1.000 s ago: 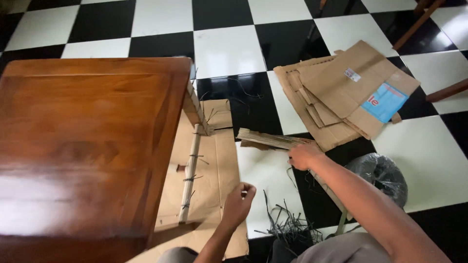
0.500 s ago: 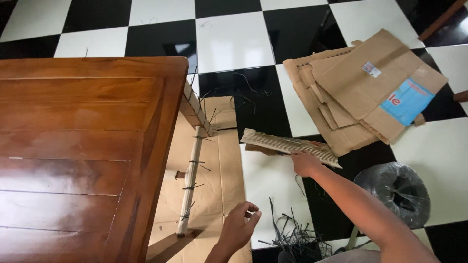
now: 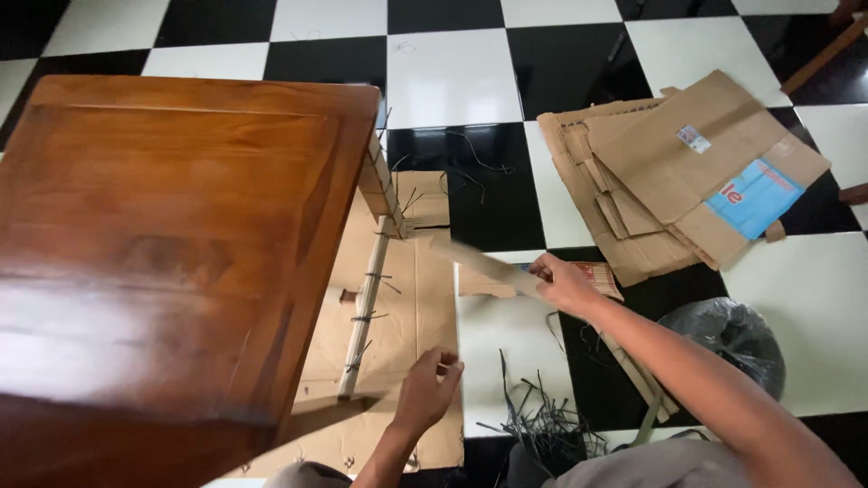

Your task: Wrapping a wooden chair leg with cardboard and securing it with plastic ties

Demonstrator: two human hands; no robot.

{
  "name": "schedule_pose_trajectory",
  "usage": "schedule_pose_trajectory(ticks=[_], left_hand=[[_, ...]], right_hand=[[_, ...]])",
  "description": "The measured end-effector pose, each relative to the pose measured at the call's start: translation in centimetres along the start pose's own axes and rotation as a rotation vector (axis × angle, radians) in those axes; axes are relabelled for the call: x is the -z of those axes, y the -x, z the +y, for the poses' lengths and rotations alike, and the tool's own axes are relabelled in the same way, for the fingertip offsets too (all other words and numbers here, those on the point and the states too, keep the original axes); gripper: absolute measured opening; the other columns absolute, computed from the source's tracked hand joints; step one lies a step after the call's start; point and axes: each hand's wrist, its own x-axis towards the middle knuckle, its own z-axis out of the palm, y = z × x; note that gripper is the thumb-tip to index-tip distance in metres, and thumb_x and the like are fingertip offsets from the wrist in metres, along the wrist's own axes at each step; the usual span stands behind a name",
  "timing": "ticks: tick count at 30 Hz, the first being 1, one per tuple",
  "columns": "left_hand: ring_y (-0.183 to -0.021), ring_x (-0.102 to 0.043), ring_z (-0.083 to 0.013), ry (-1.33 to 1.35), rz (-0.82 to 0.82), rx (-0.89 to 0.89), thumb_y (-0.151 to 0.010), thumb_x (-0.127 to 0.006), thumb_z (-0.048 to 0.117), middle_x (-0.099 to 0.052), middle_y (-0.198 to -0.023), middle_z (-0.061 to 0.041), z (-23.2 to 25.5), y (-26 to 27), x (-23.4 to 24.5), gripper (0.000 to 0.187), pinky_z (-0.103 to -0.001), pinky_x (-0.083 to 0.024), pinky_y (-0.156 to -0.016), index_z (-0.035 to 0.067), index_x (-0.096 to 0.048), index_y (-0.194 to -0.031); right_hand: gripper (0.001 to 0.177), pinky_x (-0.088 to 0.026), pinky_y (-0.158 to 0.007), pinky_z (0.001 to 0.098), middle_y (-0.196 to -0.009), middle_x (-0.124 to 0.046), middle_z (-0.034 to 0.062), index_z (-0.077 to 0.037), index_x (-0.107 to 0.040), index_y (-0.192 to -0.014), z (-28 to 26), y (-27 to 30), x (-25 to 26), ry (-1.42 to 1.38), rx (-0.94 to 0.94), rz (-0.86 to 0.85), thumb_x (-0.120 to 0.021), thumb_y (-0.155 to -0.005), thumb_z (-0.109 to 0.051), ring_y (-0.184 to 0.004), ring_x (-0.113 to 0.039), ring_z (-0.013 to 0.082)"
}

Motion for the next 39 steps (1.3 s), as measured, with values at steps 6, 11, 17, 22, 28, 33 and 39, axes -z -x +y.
schedule_pose_trajectory(ticks=[6,11,17,22,28,33,39], left_hand=[[-0.110,-0.069,-0.0272,0.184,0.023,-0.016,-0.089,-0.071,0.024,-0.060,-0.136,-0.011,1.7,2.6,1.7,0.066,-0.039,-0.061,-0.087,0.009,-0.042,-0.147],[-0.108,-0.069,-0.0310,0.335,-0.019,-0.229,-0.087,-0.070,0.026,-0.053,-0.143,-0.015,3.2,6.5,4.3,0.073,-0.041,-0.058,-0.083,0.008,-0.036,-0.150],[-0.070,-0.064,-0.0158,0.348,0.210,-0.132,-0.086,-0.070,0.017,-0.075,-0.084,-0.008,-0.3,9.7,5.8,0.024,-0.028,-0.055,-0.066,-0.002,-0.076,-0.099],[-0.064,-0.066,-0.0191,0.264,0.299,-0.100,-0.090,-0.064,0.015,-0.074,-0.083,-0.015,-3.3,11.9,8.1,0.021,-0.030,-0.058,-0.057,-0.005,-0.067,-0.089],[-0.068,-0.070,-0.0247,0.204,0.506,0.038,-0.081,-0.060,0.011,-0.076,-0.086,-0.016,-5.6,13.7,10.1,0.025,-0.034,-0.061,-0.065,-0.002,-0.066,-0.102],[-0.106,-0.073,-0.0431,0.349,0.631,0.183,-0.085,-0.066,0.021,-0.073,-0.109,-0.029,-5.4,14.3,11.9,0.033,-0.049,-0.062,-0.090,0.000,-0.061,-0.110],[-0.106,-0.072,-0.0422,0.391,0.743,0.141,-0.087,-0.067,0.018,-0.071,-0.111,-0.028,-5.8,13.6,11.8,0.035,-0.049,-0.062,-0.089,-0.001,-0.062,-0.116]], right_hand=[[0.049,-0.038,-0.073,0.0272,-0.091,-0.067,0.0072,0.003,-0.076,-0.122,-6.8,4.0,1.4,-0.418,-0.042,-0.283,-0.055,-0.077,0.003,-0.080,-0.050,0.0164],[0.036,-0.057,-0.097,0.0402,-0.112,-0.072,0.0186,0.005,-0.071,-0.116,-9.2,5.4,-2.3,-0.391,0.063,-0.595,-0.060,-0.082,0.002,-0.102,-0.069,0.0298],[0.030,-0.056,-0.090,0.0331,-0.108,-0.079,0.0041,-0.006,-0.077,-0.106,-16.7,9.9,-7.1,0.179,0.133,-0.598,-0.064,-0.079,-0.010,-0.095,-0.071,0.0197],[0.039,-0.052,-0.089,0.0338,-0.113,-0.074,0.0008,-0.025,-0.082,-0.103,-17.9,8.9,-12.7,0.441,0.495,-0.628,-0.064,-0.088,-0.057,-0.103,-0.067,0.0189],[0.035,-0.059,-0.083,0.0332,-0.111,-0.074,0.0073,-0.010,-0.075,-0.111,-22.9,10.2,-17.7,0.274,0.462,-0.535,-0.078,-0.080,-0.027,-0.094,-0.072,0.0230],[0.051,-0.061,-0.083,0.0529,-0.119,-0.065,0.0259,0.014,-0.054,-0.134,-24.4,11.1,-21.0,0.232,0.541,-0.426,-0.060,-0.096,-0.019,-0.106,-0.071,0.0425],[0.042,-0.065,-0.076,0.0463,-0.117,-0.073,0.0197,-0.005,-0.051,-0.132,-25.5,12.4,-22.2,0.157,0.467,-0.344,-0.061,-0.094,-0.021,-0.099,-0.076,0.0363]])
